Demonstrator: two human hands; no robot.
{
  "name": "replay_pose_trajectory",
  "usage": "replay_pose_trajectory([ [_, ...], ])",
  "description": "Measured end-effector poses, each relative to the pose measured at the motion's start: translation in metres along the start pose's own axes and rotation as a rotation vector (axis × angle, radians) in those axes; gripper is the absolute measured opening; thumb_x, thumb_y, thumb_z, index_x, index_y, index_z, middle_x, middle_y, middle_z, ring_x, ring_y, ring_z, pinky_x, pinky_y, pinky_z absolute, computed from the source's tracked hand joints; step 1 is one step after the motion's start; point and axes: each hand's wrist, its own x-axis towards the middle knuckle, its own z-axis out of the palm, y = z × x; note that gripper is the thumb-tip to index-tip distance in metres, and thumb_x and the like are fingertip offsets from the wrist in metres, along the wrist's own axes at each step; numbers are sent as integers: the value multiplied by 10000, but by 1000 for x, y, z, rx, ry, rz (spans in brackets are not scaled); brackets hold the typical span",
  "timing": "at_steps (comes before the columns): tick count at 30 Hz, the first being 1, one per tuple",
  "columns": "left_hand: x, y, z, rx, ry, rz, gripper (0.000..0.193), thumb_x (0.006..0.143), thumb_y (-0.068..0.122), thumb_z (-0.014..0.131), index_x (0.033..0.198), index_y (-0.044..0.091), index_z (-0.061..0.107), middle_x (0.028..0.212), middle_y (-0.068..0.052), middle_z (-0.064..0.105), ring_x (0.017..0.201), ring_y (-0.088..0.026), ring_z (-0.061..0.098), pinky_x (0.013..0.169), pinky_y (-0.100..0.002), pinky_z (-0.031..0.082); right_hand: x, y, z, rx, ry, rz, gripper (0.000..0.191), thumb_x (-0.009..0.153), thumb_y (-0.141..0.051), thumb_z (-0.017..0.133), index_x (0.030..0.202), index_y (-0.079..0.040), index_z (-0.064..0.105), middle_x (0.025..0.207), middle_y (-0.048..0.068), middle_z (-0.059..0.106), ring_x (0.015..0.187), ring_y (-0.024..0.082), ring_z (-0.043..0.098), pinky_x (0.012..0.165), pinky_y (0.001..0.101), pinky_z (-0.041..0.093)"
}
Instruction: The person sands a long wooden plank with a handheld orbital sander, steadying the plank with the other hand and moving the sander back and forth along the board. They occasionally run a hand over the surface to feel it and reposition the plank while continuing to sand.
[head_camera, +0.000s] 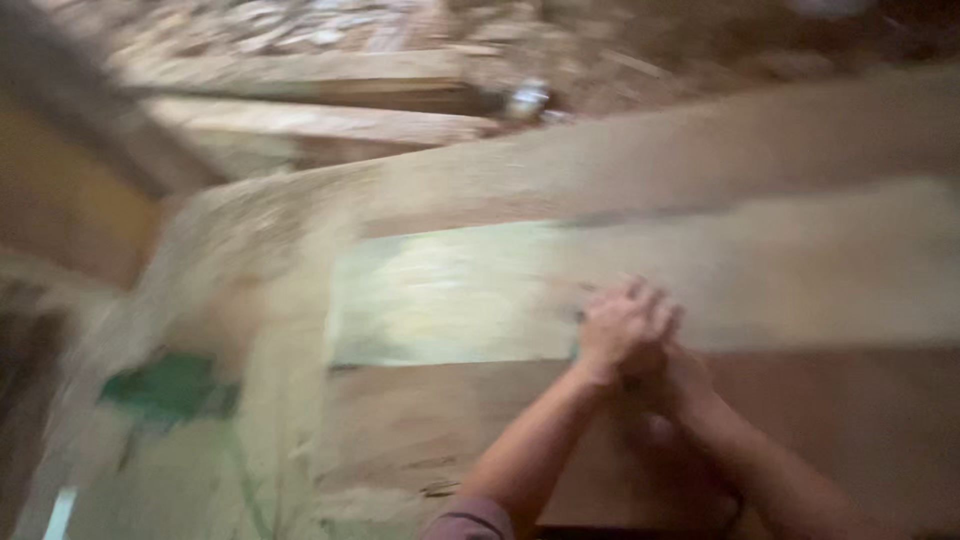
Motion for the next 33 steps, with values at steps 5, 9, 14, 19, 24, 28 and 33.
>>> replay_pose_trajectory([
  [5, 54, 61, 55, -97, -99, 28, 301, 1009, 320, 552, 1185, 130, 706, 1350, -95, 656, 1323, -402, 554, 1022, -556, 478, -16, 53, -15, -217, 334, 3, 548, 965, -436, 544, 1431, -149, 510, 1370, 128, 624, 1221, 246, 624, 975, 404, 535],
  [9, 99, 120, 96, -345, -244, -137, 426, 1019, 385, 514, 1333, 126, 641, 1489, -186, 540, 1431, -416, 447, 1145, -542, 350, -47, 97, -81, -559, 515, -200, 671, 824, -459, 566, 1384, -94, 504, 1379, 135, 594, 1265, 274, 589, 1050, 452, 514],
  [14, 127, 175, 143, -599, -81, -6, 523, 1044, 344, 475, 1497, 87, 521, 1650, -258, 364, 1534, -441, 325, 1229, -538, 260, -84, 151, -178, 106, 201, 316, 620, 940, -408, 614, 1486, -164, 448, 1380, 167, 577, 1212, 380, 595, 978, 480, 542],
  [19, 71, 171, 171, -542, -121, -124, 548, 1051, 272, 439, 1552, 53, 417, 1679, -273, 267, 1540, -443, 304, 1244, -548, 265, -109, 234, -237, 156, 255, 605, 989, 689, -544, 844, 1490, -169, 402, 1343, 280, 518, 1159, 481, 584, 939, 542, 525],
  [24, -45, 97, 164, -243, -212, -420, 605, 987, 235, 520, 1549, 60, 381, 1666, -266, 242, 1507, -438, 287, 1195, -536, 279, -123, 336, -261, 52, 369, 657, 979, 715, -565, 831, 1517, -153, 449, 1265, 312, 592, 1136, 482, 627, 924, 579, 542],
  [28, -131, 32, 133, 224, -177, -457, 716, 929, 348, 563, 1573, 107, 363, 1645, -222, 287, 1514, -428, 278, 1216, -555, 232, -143, 418, -268, -28, 491, 676, 968, 729, -590, 861, 1503, -130, 506, 1313, 297, 613, 1158, 495, 621, 913, 601, 529],
  [33, -191, 0, 87, 391, -197, -644, 736, 950, 390, 484, 1609, 107, 317, 1670, -255, 229, 1523, -458, 209, 1203, -585, 174, -153, 492, -269, -116, 575, 652, 965, 785, -489, 861, 1536, -29, 464, 1245, 320, 662, 1084, 488, 661, 880, 587, 543],
])
